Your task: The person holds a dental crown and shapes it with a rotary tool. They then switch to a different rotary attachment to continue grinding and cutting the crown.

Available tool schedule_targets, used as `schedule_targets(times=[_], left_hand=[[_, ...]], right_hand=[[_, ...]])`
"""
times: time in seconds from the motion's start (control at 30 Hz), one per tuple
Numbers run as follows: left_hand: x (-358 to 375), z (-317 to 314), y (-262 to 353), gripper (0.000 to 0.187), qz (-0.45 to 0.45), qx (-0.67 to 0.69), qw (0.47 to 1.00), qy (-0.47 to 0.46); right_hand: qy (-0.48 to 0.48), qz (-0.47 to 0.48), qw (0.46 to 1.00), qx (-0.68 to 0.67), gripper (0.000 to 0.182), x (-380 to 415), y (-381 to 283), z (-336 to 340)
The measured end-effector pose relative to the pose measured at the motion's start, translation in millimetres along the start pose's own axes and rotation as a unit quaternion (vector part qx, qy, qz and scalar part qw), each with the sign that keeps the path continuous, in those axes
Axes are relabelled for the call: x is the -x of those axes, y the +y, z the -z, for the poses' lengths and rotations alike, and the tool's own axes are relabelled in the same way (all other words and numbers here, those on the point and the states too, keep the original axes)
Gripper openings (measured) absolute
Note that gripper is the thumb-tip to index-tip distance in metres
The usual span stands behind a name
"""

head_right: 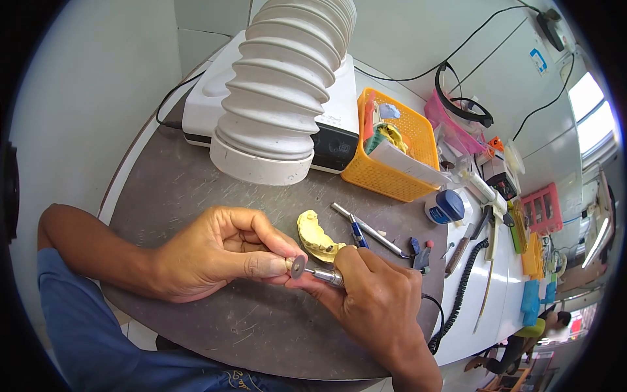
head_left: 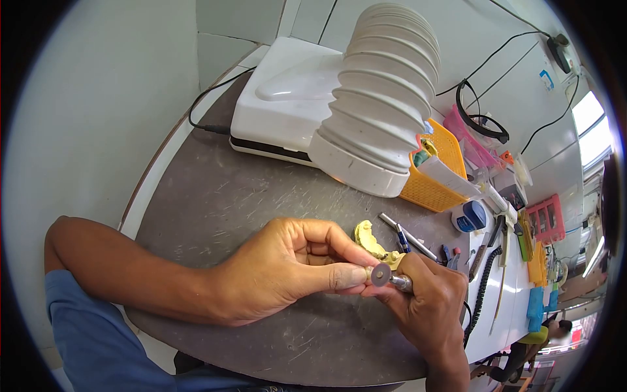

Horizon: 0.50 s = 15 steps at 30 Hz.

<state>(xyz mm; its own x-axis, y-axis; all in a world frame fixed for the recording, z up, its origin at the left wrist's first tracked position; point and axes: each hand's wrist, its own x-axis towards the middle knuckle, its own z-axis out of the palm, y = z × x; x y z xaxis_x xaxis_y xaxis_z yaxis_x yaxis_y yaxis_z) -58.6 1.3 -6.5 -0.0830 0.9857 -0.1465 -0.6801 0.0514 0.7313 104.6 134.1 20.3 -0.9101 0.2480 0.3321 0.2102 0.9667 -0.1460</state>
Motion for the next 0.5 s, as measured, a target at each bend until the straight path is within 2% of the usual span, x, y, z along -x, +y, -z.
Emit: schedule_targets(times=[0.33,0.5], left_hand=[[-0.3,1.3,-1.7,0.015,-0.012,0.007,1.0,-0.015],[-0.4,0.2,0.3,0.01,0.01,-0.005,1.0,0.004]], right_hand=[[-0.002,0.0,1.0,-0.001,0.046,0.4,0.3,0.3],[-0.003,-0.004,1.0,-0.006,0.045,0.4,-0.8,0.8]])
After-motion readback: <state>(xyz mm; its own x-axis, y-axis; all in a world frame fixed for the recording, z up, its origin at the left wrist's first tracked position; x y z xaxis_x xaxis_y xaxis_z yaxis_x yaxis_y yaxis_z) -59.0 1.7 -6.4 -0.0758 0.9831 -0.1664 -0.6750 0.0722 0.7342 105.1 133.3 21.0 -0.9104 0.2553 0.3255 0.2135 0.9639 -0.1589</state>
